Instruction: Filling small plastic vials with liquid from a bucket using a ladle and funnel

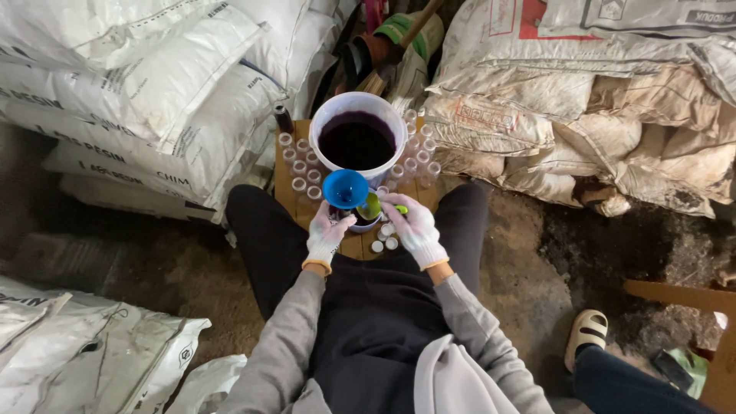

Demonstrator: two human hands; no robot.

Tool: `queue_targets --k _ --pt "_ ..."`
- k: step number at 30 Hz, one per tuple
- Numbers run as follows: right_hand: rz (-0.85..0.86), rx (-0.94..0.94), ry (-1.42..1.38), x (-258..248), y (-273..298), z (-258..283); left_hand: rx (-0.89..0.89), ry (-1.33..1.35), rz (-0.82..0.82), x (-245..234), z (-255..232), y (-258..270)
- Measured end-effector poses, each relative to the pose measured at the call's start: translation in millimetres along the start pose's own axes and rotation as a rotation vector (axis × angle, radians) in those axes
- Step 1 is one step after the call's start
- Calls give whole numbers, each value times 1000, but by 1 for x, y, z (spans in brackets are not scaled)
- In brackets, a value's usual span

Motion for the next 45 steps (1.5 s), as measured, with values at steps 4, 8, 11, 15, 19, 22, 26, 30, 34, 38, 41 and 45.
queue_targets --k 4,8,11,15,19,22,26,30,34,38,41,45 --pt "36 -65 95 14 9 -21 -10 51 10 7 10 -12" --pt "39 -152 76 21 16 -29 -44 -190 18 10 21 -24" --pt "32 -100 22 24 16 -49 -89 -278 19 12 23 -25" --pt "5 116 -32 24 19 -67 -142 -330 33 9 17 -18" --pt "24 225 -72 19 17 -62 -124 -325 22 2 3 -5" --pt "-24 391 -121 15 17 -60 -109 -316 22 6 8 -10" --pt "-252 639 -228 12 21 -66 -74 -301 19 5 11 -13" --pt "-438 512 -532 -1 16 -120 -54 -271 4 1 -4 0" --pt "-474 427 -691 -6 8 -123 -56 -277 -9 2 0 -5" --pt "-299 155 -585 -11 11 -102 -78 -244 4 0 -5 0" --pt "-198 -47 -463 -5 17 -78 -50 -182 -1 1 -2 -1" --pt "-116 -390 -332 1 23 -24 -12 -145 9 1 -5 1"
Point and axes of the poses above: each hand's wrist, its own y-axis away from the middle knuckle, its own x-axis out of the palm, z = x × y, the point moved 5 cm from there along -y, towards the middle knuckle, and after that the axes turned 12 degrees about -y, right-handed, at the moved point
